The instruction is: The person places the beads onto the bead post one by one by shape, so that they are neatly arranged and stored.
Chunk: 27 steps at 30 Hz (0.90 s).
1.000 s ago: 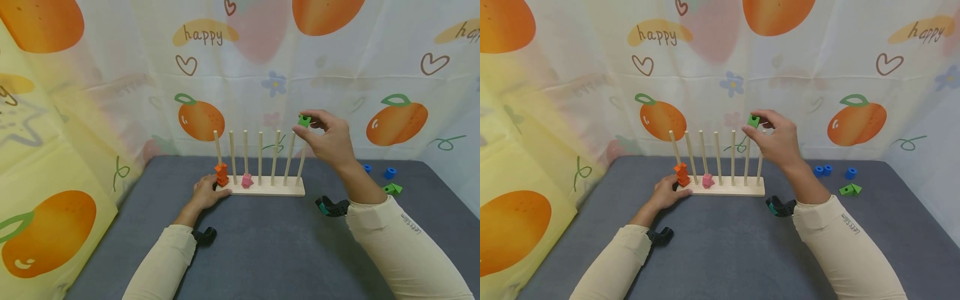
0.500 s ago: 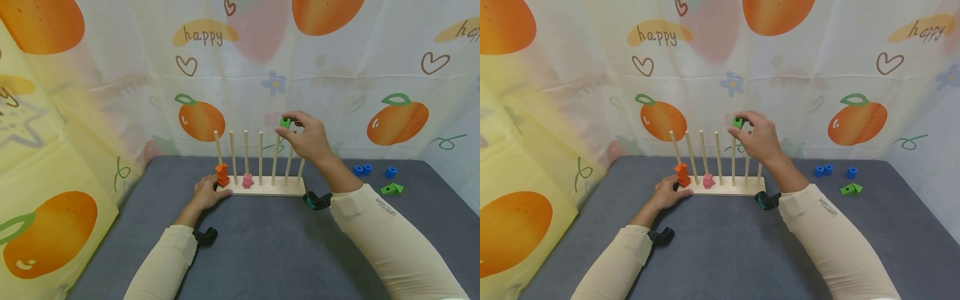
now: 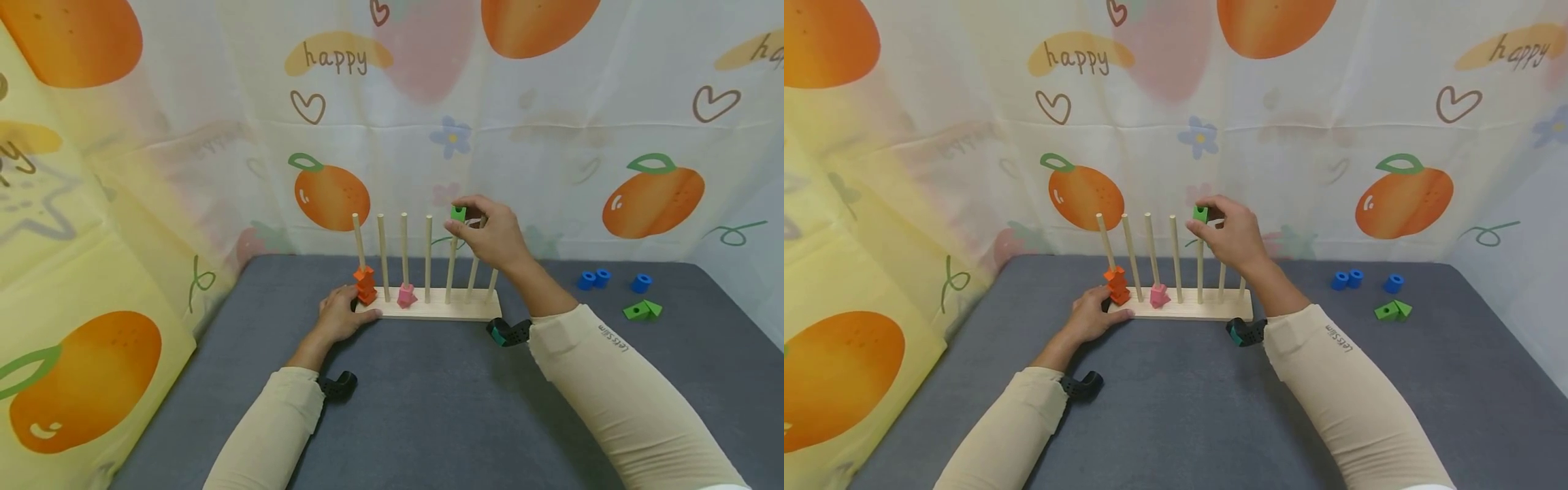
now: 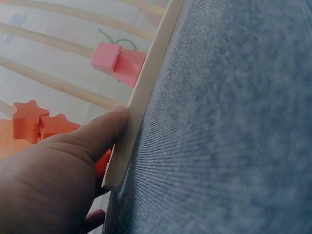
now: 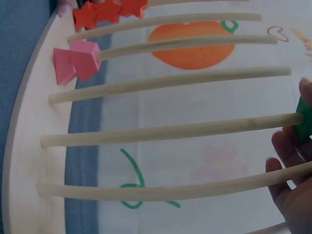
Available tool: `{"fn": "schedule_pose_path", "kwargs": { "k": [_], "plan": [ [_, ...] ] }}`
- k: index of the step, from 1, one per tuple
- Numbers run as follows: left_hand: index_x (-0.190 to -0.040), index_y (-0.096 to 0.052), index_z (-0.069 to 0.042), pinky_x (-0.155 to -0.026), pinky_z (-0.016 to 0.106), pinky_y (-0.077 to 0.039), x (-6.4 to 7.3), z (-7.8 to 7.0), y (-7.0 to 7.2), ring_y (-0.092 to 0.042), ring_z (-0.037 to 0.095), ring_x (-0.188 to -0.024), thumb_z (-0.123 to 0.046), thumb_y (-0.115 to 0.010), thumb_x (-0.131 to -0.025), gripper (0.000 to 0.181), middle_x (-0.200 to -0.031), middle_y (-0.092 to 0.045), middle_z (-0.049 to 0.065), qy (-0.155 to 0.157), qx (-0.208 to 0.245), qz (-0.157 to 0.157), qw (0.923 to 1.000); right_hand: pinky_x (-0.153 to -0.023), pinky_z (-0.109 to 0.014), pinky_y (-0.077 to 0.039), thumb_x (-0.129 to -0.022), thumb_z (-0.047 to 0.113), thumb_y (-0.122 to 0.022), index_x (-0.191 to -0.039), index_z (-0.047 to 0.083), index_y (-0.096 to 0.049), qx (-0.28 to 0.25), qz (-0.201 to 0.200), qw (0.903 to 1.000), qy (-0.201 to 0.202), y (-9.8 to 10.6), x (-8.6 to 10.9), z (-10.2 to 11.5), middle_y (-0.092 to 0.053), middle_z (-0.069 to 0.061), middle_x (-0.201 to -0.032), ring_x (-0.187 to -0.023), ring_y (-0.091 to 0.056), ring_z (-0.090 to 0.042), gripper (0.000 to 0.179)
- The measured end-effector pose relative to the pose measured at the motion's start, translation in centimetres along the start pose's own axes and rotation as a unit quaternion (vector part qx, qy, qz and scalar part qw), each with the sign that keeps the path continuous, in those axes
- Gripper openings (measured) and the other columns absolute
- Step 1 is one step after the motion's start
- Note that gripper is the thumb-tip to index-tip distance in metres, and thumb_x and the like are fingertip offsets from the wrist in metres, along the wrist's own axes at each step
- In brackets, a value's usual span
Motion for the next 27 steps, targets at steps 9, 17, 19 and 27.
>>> {"fn": "schedule_pose_path", "kwargs": {
  "k": [9,17,19,27],
  "plan": [
    [-0.131,-0.059,-0.006,-0.107,0.055,-0.013,-0.1,0.0,0.0,-0.029,0.035,-0.136,-0.041,-0.076,-0.083,0.062,-0.141,-0.048,0.013,-0.003,-0.001,0.003,1.0,-0.078,-0.029,-0.05,-0.089,0.015,-0.072,-0.13,0.003,-0.049,-0.143,-0.027,0.9882,-0.047,-0.3,0.5,-1.6,-0.055,-0.013,-0.124,-0.103,-0.057,-0.026,0.048],
    [-0.131,-0.06,-0.005,-0.107,0.055,-0.013,0.0,-0.1,0.1,-0.029,0.036,-0.136,-0.04,-0.076,-0.083,0.062,-0.141,-0.048,0.013,-0.004,0.001,0.001,1.0,-0.086,-0.032,-0.049,-0.089,0.013,-0.072,-0.124,-0.003,-0.048,-0.233,-0.052,0.9681,-0.077,-1.0,1.1,-2.9,-0.056,-0.013,-0.113,-0.1,-0.057,-0.025,0.045],
    [-0.131,-0.059,-0.005,-0.107,0.055,-0.013,0.0,-0.2,0.1,-0.029,0.036,-0.136,-0.04,-0.076,-0.083,0.062,-0.141,-0.048,0.013,-0.004,0.001,0.001,1.0,-0.089,-0.033,-0.047,-0.089,0.014,-0.072,-0.122,-0.003,-0.051,-0.241,-0.055,0.9644,-0.094,-1.2,1.4,-3.4,-0.056,-0.011,-0.112,-0.101,-0.056,-0.023,0.043],
    [-0.133,-0.058,-0.005,-0.108,0.054,-0.011,0.0,-0.1,0.0,-0.028,0.035,-0.137,-0.04,-0.076,-0.083,0.063,-0.142,-0.047,0.014,0.001,-0.002,0.005,1.0,-0.097,-0.039,-0.041,-0.089,0.015,-0.072,-0.118,0.001,-0.057,-0.268,-0.064,0.9511,-0.139,-2.3,2.5,-5.3,-0.054,-0.008,-0.111,-0.109,-0.052,-0.023,0.035]
  ]
}}
Point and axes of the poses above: each hand's wrist, its own x-axis away from the middle knuckle, its own y-axis out of the back of the hand, z = x × y, the point moved 9 cm from there along -x, towards the middle knuckle
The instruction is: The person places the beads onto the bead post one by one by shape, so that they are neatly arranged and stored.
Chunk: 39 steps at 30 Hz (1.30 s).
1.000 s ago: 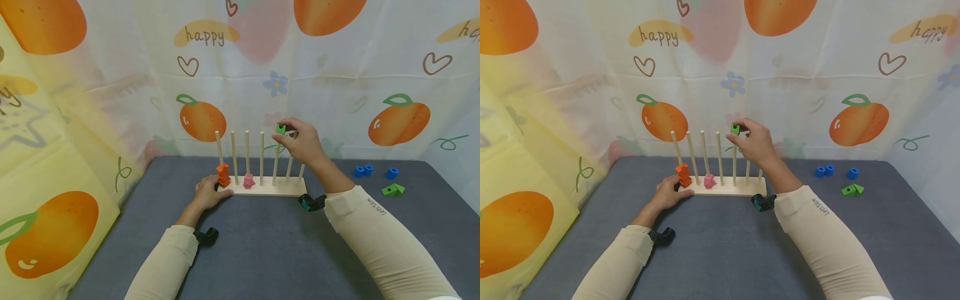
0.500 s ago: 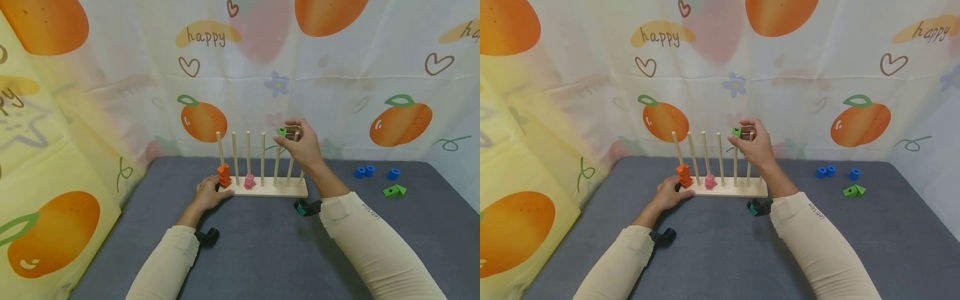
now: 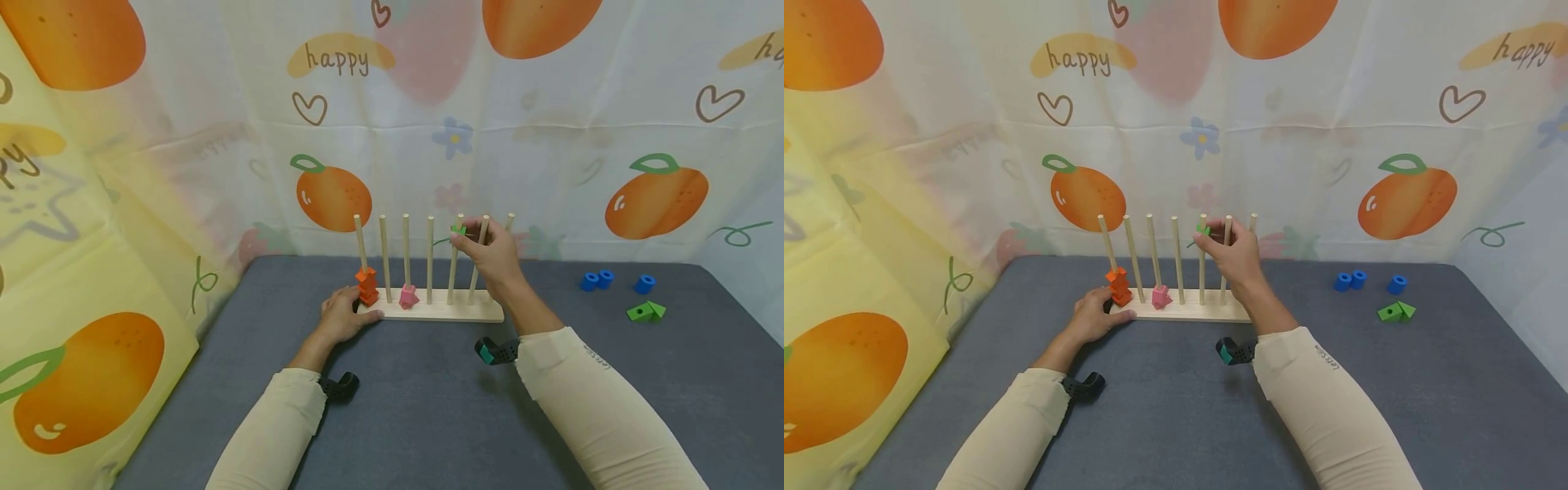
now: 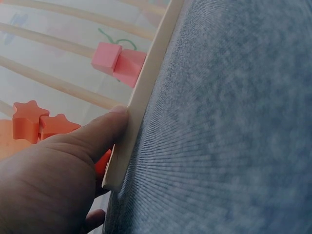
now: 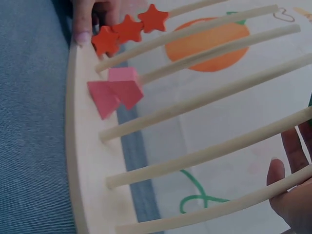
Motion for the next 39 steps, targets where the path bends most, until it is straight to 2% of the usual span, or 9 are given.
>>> {"fn": "schedule_pose_path", "kwargs": {
  "k": [7,11,27,39],
  "plan": [
    [-0.132,-0.059,-0.005,-0.108,0.054,-0.012,0.1,0.0,0.0,-0.028,0.035,-0.137,-0.04,-0.076,-0.083,0.063,-0.142,-0.048,0.014,0.002,0.0,-0.001,1.0,-0.096,-0.038,-0.043,-0.089,0.012,-0.071,-0.12,-0.004,-0.056,-0.011,-0.007,0.9998,-0.017,0.0,0.4,-1.4,-0.057,-0.01,-0.105,-0.104,-0.055,-0.023,0.038],
    [-0.132,-0.059,-0.005,-0.108,0.054,-0.012,0.1,-0.1,0.0,-0.028,0.035,-0.137,-0.041,-0.076,-0.083,0.063,-0.141,-0.048,0.014,0.001,0.001,-0.002,1.0,-0.097,-0.038,-0.042,-0.088,0.013,-0.073,-0.116,-0.002,-0.058,-0.014,-0.015,0.9993,-0.031,0.1,0.6,-2.4,-0.057,-0.009,-0.104,-0.105,-0.054,-0.023,0.035],
    [-0.133,-0.058,-0.004,-0.107,0.055,-0.012,0.0,0.0,0.0,-0.029,0.036,-0.137,-0.041,-0.075,-0.083,0.064,-0.141,-0.048,0.015,-0.002,0.0,-0.002,1.0,-0.096,-0.039,-0.042,-0.086,0.013,-0.075,-0.114,0.0,-0.062,0.015,-0.038,0.9966,-0.071,0.4,1.7,-6.5,-0.061,-0.012,-0.108,-0.105,-0.055,-0.025,0.033],
    [-0.134,-0.057,-0.003,-0.108,0.054,-0.012,0.0,0.2,-0.1,-0.028,0.035,-0.137,-0.042,-0.075,-0.083,0.066,-0.143,-0.046,0.015,0.007,-0.006,0.002,1.0,-0.084,-0.033,-0.047,-0.085,0.015,-0.076,-0.111,-0.002,-0.063,0.036,-0.035,0.9946,-0.091,0.5,2.7,-9.9,-0.063,-0.011,-0.104,-0.098,-0.056,-0.022,0.034]
  ]
}}
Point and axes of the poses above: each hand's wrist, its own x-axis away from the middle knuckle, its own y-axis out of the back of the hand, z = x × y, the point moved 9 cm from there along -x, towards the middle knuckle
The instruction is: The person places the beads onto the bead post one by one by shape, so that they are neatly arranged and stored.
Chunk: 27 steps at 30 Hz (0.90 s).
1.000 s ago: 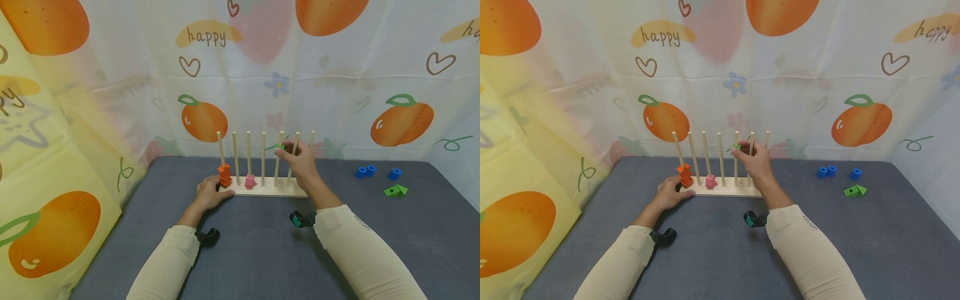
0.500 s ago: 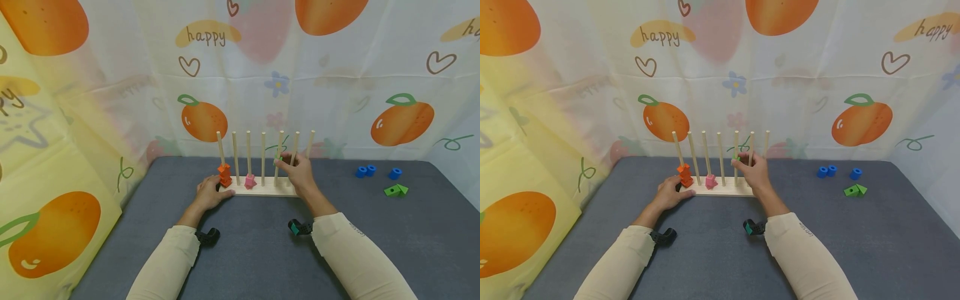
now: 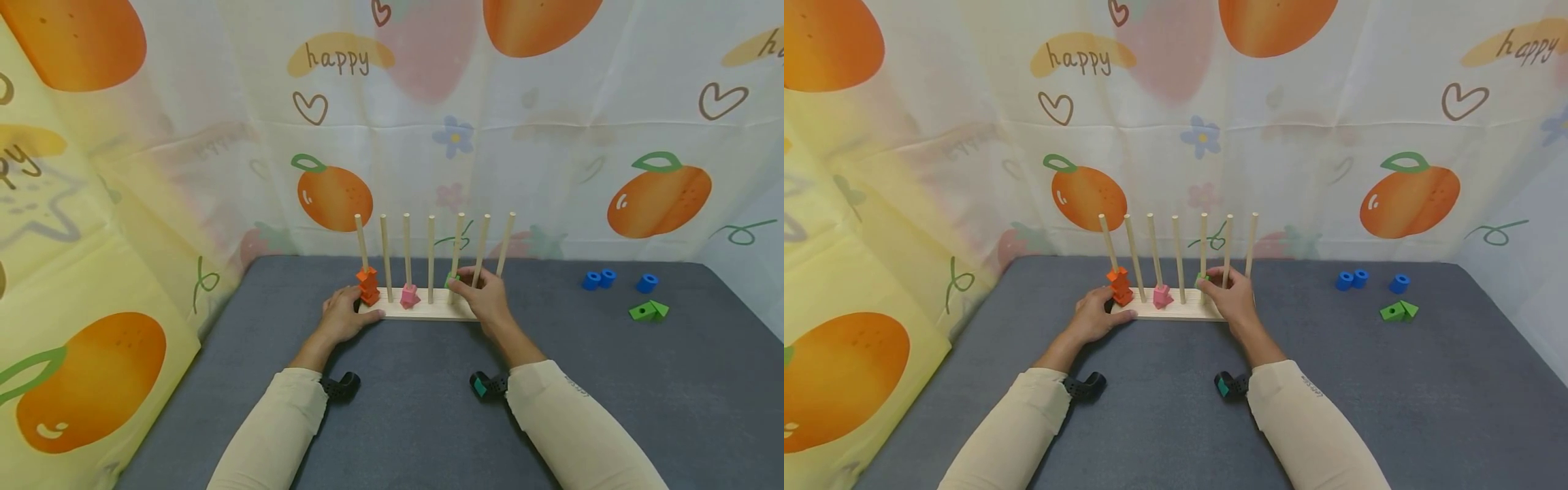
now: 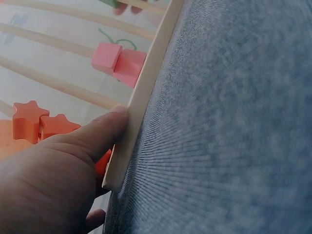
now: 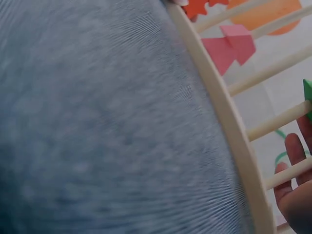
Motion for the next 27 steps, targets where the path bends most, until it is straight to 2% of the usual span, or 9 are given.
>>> {"fn": "schedule_pose_path", "kwargs": {
  "k": [6,10,15,19,23,27],
  "plan": [
    [-0.135,-0.056,-0.003,-0.108,0.053,-0.012,-0.05,-0.1,-0.01,-0.028,0.035,-0.137,-0.042,-0.075,-0.083,0.068,-0.143,-0.046,0.014,-0.001,0.0,0.0,1.0,-0.077,-0.029,-0.05,-0.085,0.009,-0.075,-0.11,-0.005,-0.062,0.022,0.019,0.9996,0.004,-0.14,0.14,-0.79,-0.062,-0.014,-0.101,-0.093,-0.056,-0.024,0.031],
    [-0.135,-0.056,-0.003,-0.108,0.054,-0.012,-0.04,-0.14,0.02,-0.028,0.035,-0.137,-0.042,-0.075,-0.083,0.067,-0.143,-0.047,0.015,-0.004,0.001,-0.002,1.0,-0.074,-0.03,-0.052,-0.084,0.008,-0.075,-0.109,-0.003,-0.061,0.067,0.035,0.997,0.018,-0.23,0.18,-1.06,-0.062,-0.015,-0.103,-0.092,-0.059,-0.026,0.031],
    [-0.133,-0.058,-0.004,-0.107,0.055,-0.013,0.05,-0.2,0.09,-0.029,0.036,-0.136,-0.041,-0.075,-0.083,0.064,-0.141,-0.048,0.015,-0.008,0.004,-0.004,0.9999,-0.075,-0.038,-0.05,-0.084,0.014,-0.077,-0.11,0.001,-0.061,0.155,0.037,0.9861,0.045,-0.23,0.44,-0.79,-0.063,-0.015,-0.108,-0.094,-0.06,-0.029,0.034],
    [-0.131,-0.059,-0.004,-0.107,0.056,-0.013,0.11,-0.29,0.11,-0.03,0.036,-0.136,-0.041,-0.076,-0.083,0.063,-0.141,-0.049,0.014,-0.012,0.008,-0.007,0.9999,-0.077,-0.043,-0.049,-0.084,0.016,-0.077,-0.111,0.001,-0.058,0.202,0.039,0.977,0.059,-0.23,0.7,-0.61,-0.063,-0.016,-0.11,-0.1,-0.061,-0.032,0.036],
    [-0.131,-0.06,-0.004,-0.107,0.057,-0.013,0.16,-0.29,0.08,-0.03,0.037,-0.136,-0.04,-0.076,-0.083,0.062,-0.14,-0.049,0.015,-0.014,0.011,-0.01,0.9998,-0.079,-0.044,-0.05,-0.085,0.013,-0.076,-0.111,0.001,-0.055,0.221,0.042,0.9721,0.066,-0.29,0.87,-0.54,-0.065,-0.017,-0.111,-0.105,-0.062,-0.032,0.035],
    [-0.132,-0.059,-0.004,-0.107,0.056,-0.012,0.17,-0.21,0.16,-0.03,0.036,-0.136,-0.04,-0.076,-0.083,0.063,-0.14,-0.049,0.015,-0.01,0.013,-0.009,0.9998,-0.081,-0.045,-0.05,-0.085,0.009,-0.074,-0.11,0.001,-0.055,0.223,0.041,0.9712,0.074,-0.39,0.92,-0.36,-0.066,-0.017,-0.112,-0.106,-0.062,-0.033,0.032]
  ]
}}
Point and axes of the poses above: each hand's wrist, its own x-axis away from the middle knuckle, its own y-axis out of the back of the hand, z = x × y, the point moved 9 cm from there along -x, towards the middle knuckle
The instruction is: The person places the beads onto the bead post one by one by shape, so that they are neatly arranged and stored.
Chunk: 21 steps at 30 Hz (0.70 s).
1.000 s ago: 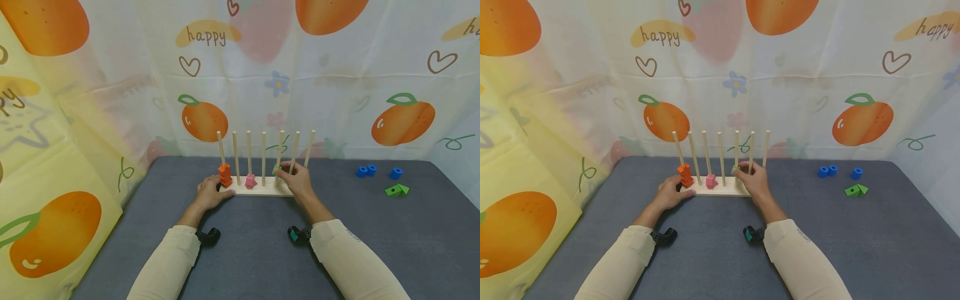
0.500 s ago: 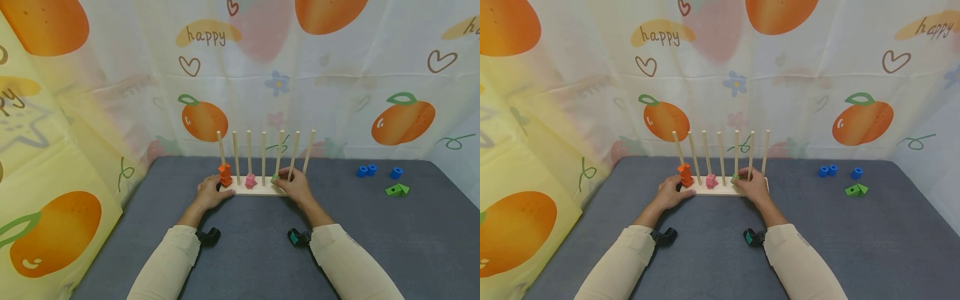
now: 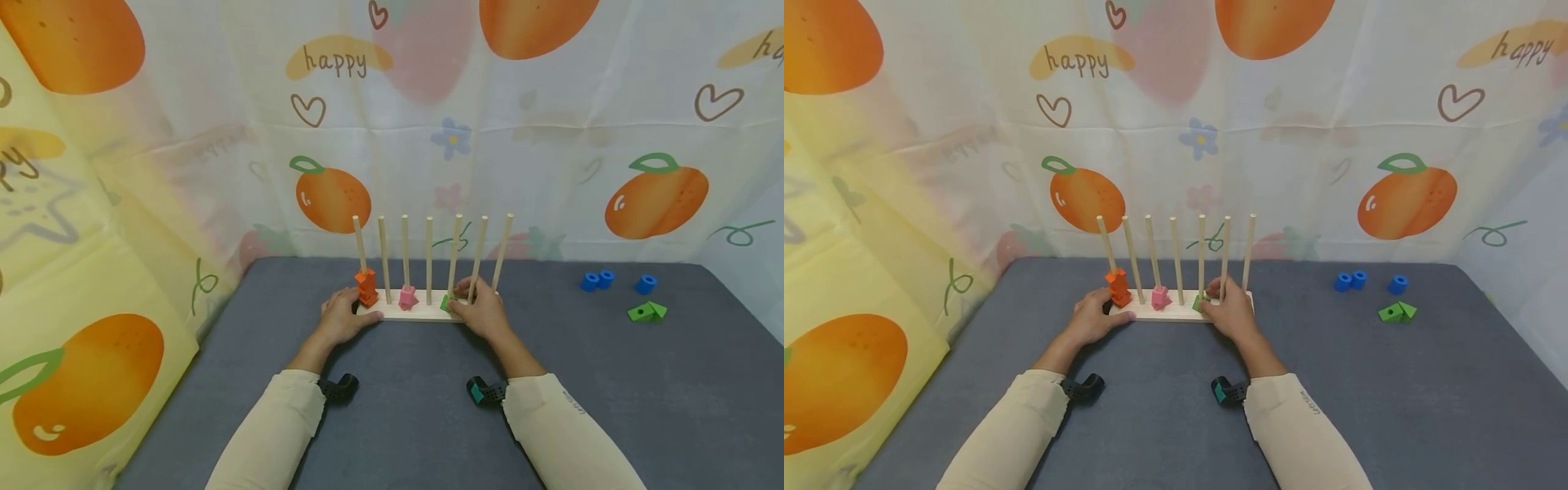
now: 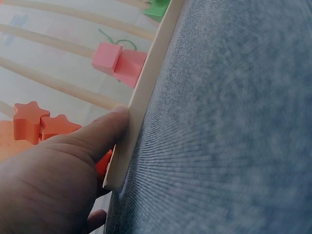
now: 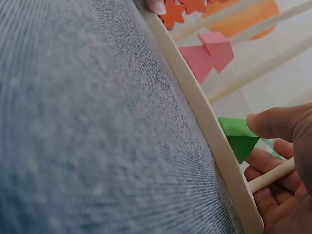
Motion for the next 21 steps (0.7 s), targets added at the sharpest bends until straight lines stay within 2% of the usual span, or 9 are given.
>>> {"fn": "schedule_pose_path", "kwargs": {
  "k": [6,14,18,21],
  "plan": [
    [-0.131,-0.059,-0.003,-0.106,0.057,-0.013,0.0,-0.2,0.1,-0.03,0.037,-0.135,-0.039,-0.076,-0.083,0.063,-0.139,-0.05,0.016,-0.001,-0.003,-0.004,1.0,-0.081,-0.045,-0.049,-0.088,0.013,-0.071,-0.117,-0.002,-0.058,0.012,0.031,0.9994,0.002,0.5,0.1,0.3,-0.065,-0.018,-0.115,-0.107,-0.06,-0.035,0.035],
    [-0.129,-0.06,-0.003,-0.106,0.056,-0.013,0.1,-0.3,0.2,-0.03,0.037,-0.135,-0.039,-0.076,-0.082,0.061,-0.139,-0.05,0.016,-0.005,-0.003,-0.005,1.0,-0.086,-0.048,-0.049,-0.094,0.017,-0.065,-0.125,-0.004,-0.057,0.035,0.124,0.9916,-0.015,1.9,0.8,1.3,-0.061,-0.022,-0.121,-0.115,-0.055,-0.038,0.038],
    [-0.128,-0.061,-0.003,-0.107,0.055,-0.013,0.0,-0.1,0.1,-0.03,0.036,-0.135,-0.041,-0.076,-0.083,0.061,-0.14,-0.05,0.015,-0.001,-0.008,0.001,1.0,-0.084,-0.049,-0.05,-0.096,0.02,-0.063,-0.131,-0.004,-0.055,0.067,0.158,0.9851,-0.002,2.9,1.3,2.0,-0.057,-0.024,-0.127,-0.116,-0.054,-0.041,0.043],
    [-0.128,-0.061,-0.003,-0.107,0.055,-0.013,-0.1,0.0,0.0,-0.03,0.036,-0.135,-0.041,-0.076,-0.083,0.061,-0.14,-0.049,0.015,0.0,-0.008,0.002,1.0,-0.084,-0.048,-0.05,-0.097,0.022,-0.061,-0.133,-0.005,-0.053,0.081,0.163,0.9832,0.012,4.0,1.7,3.0,-0.057,-0.024,-0.127,-0.115,-0.055,-0.041,0.046]
  ]
}}
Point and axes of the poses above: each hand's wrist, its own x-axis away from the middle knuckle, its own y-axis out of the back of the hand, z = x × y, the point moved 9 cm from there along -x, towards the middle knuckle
